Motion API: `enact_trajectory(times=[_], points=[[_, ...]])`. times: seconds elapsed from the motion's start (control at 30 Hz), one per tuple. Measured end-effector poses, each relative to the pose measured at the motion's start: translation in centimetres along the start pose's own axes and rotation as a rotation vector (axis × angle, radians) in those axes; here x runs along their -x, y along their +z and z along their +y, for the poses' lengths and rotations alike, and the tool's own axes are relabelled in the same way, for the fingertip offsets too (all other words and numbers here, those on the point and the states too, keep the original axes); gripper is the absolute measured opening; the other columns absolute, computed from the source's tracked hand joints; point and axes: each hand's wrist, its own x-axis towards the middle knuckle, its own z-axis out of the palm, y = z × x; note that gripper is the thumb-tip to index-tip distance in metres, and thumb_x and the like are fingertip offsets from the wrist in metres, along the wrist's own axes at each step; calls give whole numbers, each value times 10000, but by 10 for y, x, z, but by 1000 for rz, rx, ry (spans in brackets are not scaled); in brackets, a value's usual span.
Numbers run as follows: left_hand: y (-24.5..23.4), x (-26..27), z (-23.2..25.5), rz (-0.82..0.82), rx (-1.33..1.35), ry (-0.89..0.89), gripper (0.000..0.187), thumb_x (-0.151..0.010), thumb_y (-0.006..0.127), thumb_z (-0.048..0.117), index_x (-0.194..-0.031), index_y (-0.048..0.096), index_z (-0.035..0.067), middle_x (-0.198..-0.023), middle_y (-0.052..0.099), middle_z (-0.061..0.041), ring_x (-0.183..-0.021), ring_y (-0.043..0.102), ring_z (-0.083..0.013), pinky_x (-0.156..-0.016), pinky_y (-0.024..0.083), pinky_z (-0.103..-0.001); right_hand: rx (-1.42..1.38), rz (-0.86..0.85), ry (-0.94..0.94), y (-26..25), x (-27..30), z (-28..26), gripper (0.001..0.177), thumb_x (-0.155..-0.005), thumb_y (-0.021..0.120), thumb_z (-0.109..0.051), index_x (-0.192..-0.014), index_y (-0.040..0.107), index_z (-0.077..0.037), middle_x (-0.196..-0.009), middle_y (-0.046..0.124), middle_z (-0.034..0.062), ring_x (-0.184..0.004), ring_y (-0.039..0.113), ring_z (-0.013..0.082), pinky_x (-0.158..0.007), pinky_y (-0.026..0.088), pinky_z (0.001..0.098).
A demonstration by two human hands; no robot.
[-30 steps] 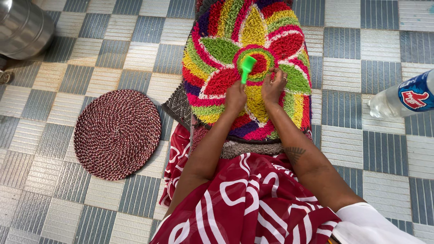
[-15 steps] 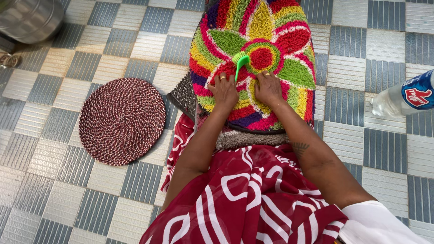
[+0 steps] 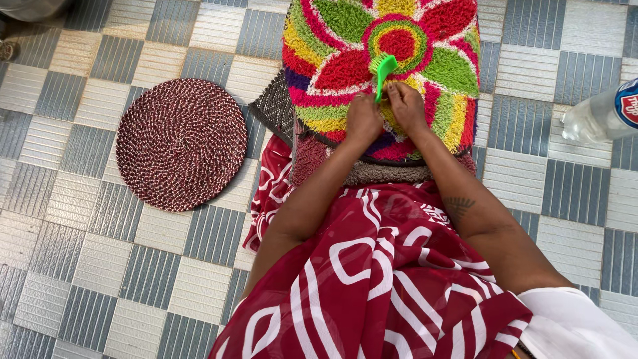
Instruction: The person brushes dirt or debris off colorful textured mats using a small green brush.
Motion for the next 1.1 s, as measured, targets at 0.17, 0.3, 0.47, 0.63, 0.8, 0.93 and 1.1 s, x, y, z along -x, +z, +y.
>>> enact_trajectory(times=[0.17,0.3,0.47,0.63,0.8,0.93,1.1], points=[[9,5,2,0,63,84,164,-884,622,50,-988,709,-42,-979,614,-227,-934,625,-402,-819,495,-530,-125,48,-13,9,-9,12,271,-1001,715,-60,-1226,567,-33,-981,673,53,-891,645,120,-772,537,276],[-12,18,-1,2,162,192,210,-977,619,160,-1016,737,-10,-1008,610,-213,-979,619,-388,-867,503,-511,-139,279,-49,16,4,-2,325,-984,681,42,-1278,553,-13,-942,602,75,-818,580,154,-695,482,303],[-60,47,1,-240,8,333,423,-958,645,368,-1176,701,10,-1278,592,-189,-1221,575,-338,-1058,477,-453,106,597,70,-3,-1,-2,488,-967,617,8,-1434,482,-31,-1030,656,47,-777,685,154,-647,572,294],[-92,76,22,-409,-249,528,841,-916,706,561,-1449,468,-45,-1520,399,-266,-1439,337,-409,-1199,268,-499,509,419,79,-26,6,-8,473,-1009,609,8,-1477,581,-49,-1185,584,170,-930,643,225,-730,557,345],[-99,75,38,-592,-465,539,859,-922,661,513,-1492,388,-69,-1545,379,-269,-1472,304,-404,-1207,274,-538,860,227,-140,-30,15,-30,509,-893,682,-32,-1401,663,-55,-1177,583,191,-1026,617,313,-838,547,435],[-77,81,43,-421,-703,805,552,-994,549,222,-1483,426,-5,-1426,454,-336,-1271,441,-502,-1000,445,-576,938,148,-77,-30,19,-44,468,-986,610,45,-1431,665,-89,-1226,587,187,-1048,638,318,-859,566,430],[-75,95,38,-208,-653,846,474,-966,567,173,-1422,515,54,-1191,619,-139,-1059,615,-271,-790,552,-431,896,-10,-28,-12,22,-51,494,-979,620,21,-1425,682,-183,-1244,628,240,-1030,660,353,-877,537,464]])
